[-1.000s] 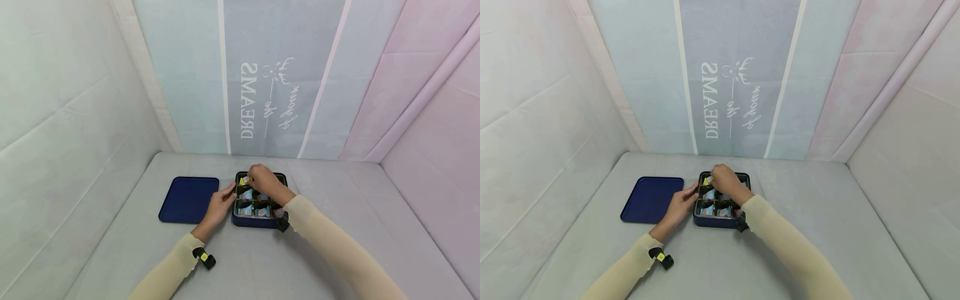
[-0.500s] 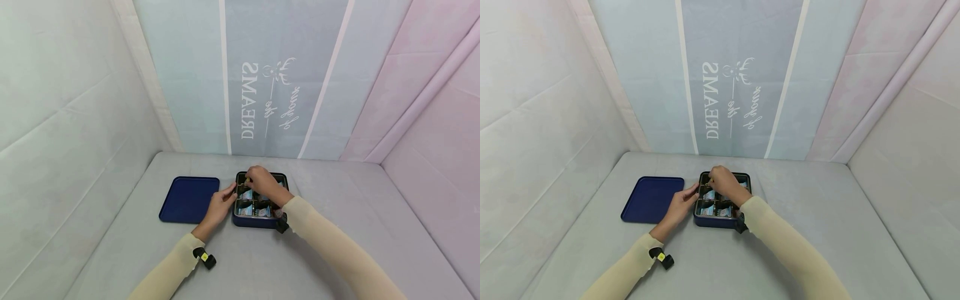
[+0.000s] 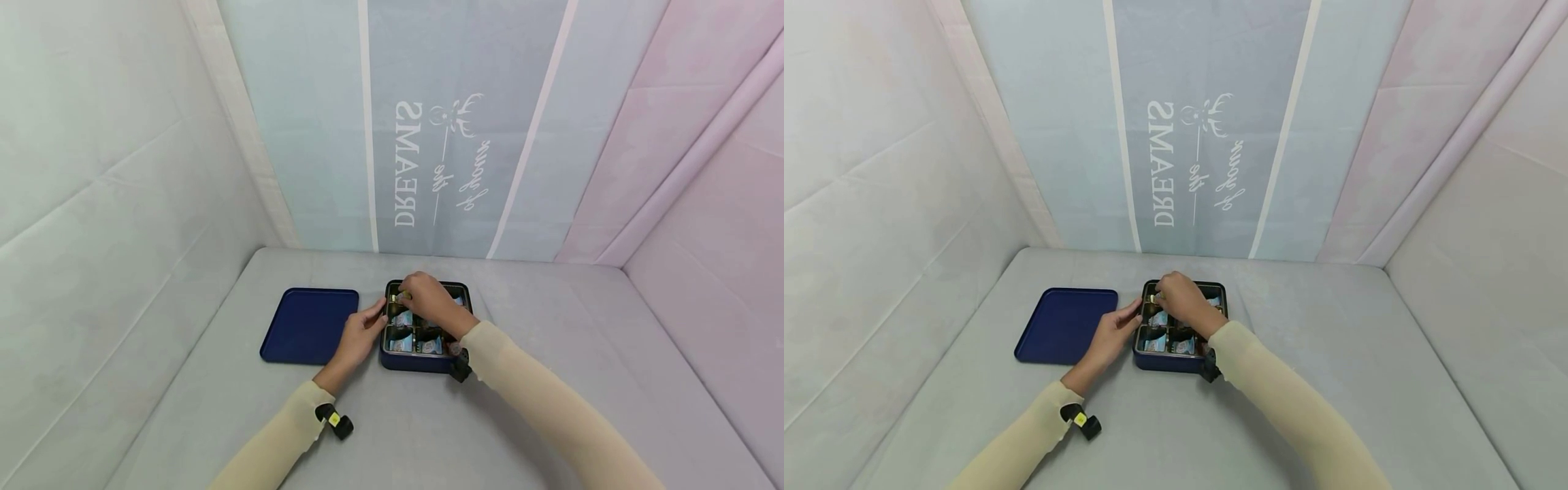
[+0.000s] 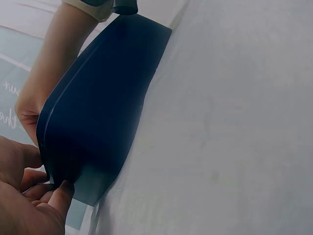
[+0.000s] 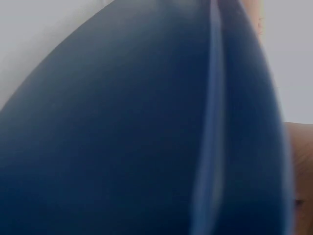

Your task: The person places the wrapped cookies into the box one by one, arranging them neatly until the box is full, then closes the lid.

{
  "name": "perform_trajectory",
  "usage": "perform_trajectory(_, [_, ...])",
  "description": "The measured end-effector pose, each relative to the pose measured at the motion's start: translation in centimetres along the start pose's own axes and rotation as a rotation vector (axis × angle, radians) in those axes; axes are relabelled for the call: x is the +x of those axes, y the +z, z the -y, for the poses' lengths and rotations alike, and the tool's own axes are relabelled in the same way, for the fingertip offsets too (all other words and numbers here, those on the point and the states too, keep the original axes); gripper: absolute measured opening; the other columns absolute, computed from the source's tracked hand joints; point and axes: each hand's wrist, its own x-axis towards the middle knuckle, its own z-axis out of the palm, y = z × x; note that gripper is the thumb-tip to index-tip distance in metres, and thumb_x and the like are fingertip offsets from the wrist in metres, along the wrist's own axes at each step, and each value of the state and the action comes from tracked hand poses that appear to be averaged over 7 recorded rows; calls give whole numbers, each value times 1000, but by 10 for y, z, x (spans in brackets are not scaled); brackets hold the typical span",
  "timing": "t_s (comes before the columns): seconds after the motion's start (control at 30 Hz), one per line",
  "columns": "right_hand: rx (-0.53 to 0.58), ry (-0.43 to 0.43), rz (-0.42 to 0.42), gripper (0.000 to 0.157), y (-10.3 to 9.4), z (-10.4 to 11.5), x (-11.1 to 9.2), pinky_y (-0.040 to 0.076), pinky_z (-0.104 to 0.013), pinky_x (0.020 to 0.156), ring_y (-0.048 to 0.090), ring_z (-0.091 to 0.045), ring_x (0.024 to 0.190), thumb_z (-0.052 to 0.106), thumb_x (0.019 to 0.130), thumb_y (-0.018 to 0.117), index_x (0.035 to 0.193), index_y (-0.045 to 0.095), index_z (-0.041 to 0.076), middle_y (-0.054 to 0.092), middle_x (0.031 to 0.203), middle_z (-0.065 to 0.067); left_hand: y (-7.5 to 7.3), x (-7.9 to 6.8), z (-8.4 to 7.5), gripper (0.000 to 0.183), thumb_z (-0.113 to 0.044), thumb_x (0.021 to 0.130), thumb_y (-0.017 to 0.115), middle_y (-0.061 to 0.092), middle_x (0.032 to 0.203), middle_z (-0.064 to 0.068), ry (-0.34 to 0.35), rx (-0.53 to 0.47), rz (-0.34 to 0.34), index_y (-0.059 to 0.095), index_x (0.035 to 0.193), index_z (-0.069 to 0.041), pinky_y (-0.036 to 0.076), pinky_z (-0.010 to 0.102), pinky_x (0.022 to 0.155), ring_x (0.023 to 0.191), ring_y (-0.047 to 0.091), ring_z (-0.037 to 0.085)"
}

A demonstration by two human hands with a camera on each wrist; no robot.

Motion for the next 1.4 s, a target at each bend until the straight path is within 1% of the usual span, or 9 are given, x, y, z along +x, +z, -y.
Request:
perform_trajectory(0.3, [14,6,-15,24,-4,-3,-5,58,-40,90,67,-27,105,13,91,79,112,77,1,74,112,-12,1,3,-2,48,-15,103,62,46,153,10,19,-1,3,50,149,-8,48,42,106,138,48,24])
perform_trajectory(0.53, [40,9,-37,24,-9,-4,-7,59,-39,85,68,-26,100,14,90,80,110,77,1,74,111,-12,1,4,-6,48,-12,103,61,46,153,7,-21,41,13,48,150,-7,50,33,103,137,50,22])
perform_trajectory(0.63, [46,12,-47,23,-11,-5,-7,59,-38,85,69,-25,99,15,90,80,109,78,2,74,110,-11,0,6,-6,48,-12,104,61,46,154,7,-22,42,23,48,150,-7,50,35,104,137,50,22])
perform_trajectory(0.77, [62,17,-46,22,-12,-3,-6,59,-39,87,69,-25,100,15,91,79,110,78,3,74,111,-11,0,6,-8,49,-12,103,61,46,153,10,-11,53,33,48,150,-5,51,35,103,136,51,26])
perform_trajectory(0.9, [78,12,-38,21,-14,2,-6,58,-41,90,70,-25,103,16,94,76,110,78,3,75,111,-11,-1,6,-10,48,-7,103,60,47,152,16,-13,52,32,47,149,1,51,40,102,134,52,33])
perform_trajectory(1.03, [66,9,-40,20,-14,6,-4,58,-39,92,70,-23,104,18,96,73,111,78,5,75,110,-9,-3,5,-12,47,-6,103,59,53,145,23,-19,61,20,48,148,3,57,45,94,126,58,38])
perform_trajectory(1.13, [76,2,-62,19,-14,9,-4,58,-39,91,70,-22,102,17,96,73,110,79,6,76,108,-8,-6,3,-13,46,-9,103,60,56,143,19,-27,54,27,51,148,-2,58,45,92,123,61,35])
perform_trajectory(1.27, [117,-17,-79,18,-15,14,-5,59,-38,87,71,-21,98,17,96,73,109,79,5,76,105,-7,-11,1,-13,46,-12,104,60,54,148,10,-49,16,40,52,149,-7,56,42,96,126,60,29])
perform_trajectory(1.4, [143,-14,-72,19,-13,20,-4,59,-39,88,70,-22,100,18,96,73,110,78,6,75,108,-7,-15,-2,-16,45,-14,105,59,55,148,10,-57,25,31,52,148,-5,56,44,96,127,59,29])
